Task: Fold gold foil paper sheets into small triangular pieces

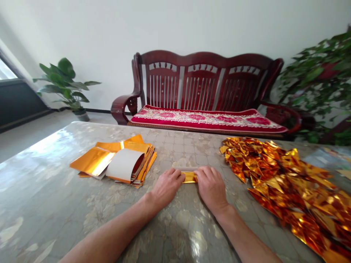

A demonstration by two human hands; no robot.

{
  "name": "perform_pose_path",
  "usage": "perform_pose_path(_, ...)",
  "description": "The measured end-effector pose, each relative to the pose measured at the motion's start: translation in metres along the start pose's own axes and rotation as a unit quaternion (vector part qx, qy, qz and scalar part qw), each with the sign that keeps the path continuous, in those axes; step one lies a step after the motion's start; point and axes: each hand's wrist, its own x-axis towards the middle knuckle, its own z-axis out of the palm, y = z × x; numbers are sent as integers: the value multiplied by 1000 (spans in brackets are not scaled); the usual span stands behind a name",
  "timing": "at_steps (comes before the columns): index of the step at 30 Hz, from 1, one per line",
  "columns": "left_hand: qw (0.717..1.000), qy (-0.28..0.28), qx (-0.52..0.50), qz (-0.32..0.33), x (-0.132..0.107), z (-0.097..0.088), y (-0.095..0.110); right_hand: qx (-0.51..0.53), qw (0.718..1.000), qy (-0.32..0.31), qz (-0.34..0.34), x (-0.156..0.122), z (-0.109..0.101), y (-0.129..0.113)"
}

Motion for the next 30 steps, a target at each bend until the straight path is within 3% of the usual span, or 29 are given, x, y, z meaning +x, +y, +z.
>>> perform_pose_path(4,1000,0,0,4,0,-3,0,52,993,-41,-99,-10,1,-18)
perform_pose_path(13,999,3,-29,17,-17,-8,-5,7,989,-131,-63,-38,-2,-19)
perform_pose_path(21,999,2,-20,32,-23,-18,2,-47,989,-139,-27,-33,-6,-7)
perform_pose_path(26,999,-7,-24,30,-22,-21,11,-61,992,-112,-7,-25,-10,-1)
perform_pose_path(30,999,0,-44,18,-19,-16,9,-22,995,-75,-69,-20,-18,1)
